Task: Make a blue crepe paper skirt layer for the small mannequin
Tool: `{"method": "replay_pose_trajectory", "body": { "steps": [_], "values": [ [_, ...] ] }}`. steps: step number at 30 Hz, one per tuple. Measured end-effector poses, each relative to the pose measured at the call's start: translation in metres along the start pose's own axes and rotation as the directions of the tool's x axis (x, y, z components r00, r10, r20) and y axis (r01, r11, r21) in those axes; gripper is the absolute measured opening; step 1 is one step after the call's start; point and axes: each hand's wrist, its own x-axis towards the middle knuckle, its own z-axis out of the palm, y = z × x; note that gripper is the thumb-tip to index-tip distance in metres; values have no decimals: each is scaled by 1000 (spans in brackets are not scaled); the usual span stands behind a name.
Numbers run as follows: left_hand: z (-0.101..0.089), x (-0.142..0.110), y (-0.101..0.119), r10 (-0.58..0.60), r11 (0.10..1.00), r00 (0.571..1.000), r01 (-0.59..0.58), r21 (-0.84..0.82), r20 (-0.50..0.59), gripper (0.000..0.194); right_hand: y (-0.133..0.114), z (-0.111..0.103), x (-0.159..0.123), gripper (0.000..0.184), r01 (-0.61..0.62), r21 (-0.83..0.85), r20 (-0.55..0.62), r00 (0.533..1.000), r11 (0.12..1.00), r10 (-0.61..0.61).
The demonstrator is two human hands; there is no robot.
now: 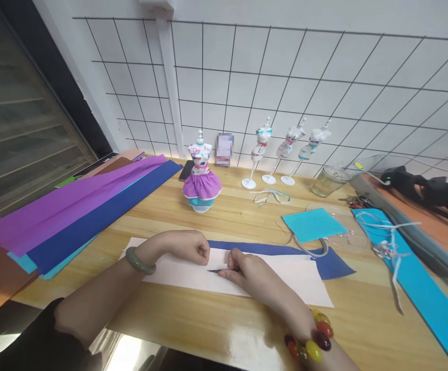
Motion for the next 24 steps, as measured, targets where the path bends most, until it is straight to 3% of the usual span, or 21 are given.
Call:
{"method": "replay_pose_trajectory", "body": {
  "steps": [24],
  "values": [
    [3, -2, -3, 71, 997, 996, -72, -15, -62, 18, -16, 4, 5, 26, 15, 8, -7, 1000, 1000, -15]
  ]
}}
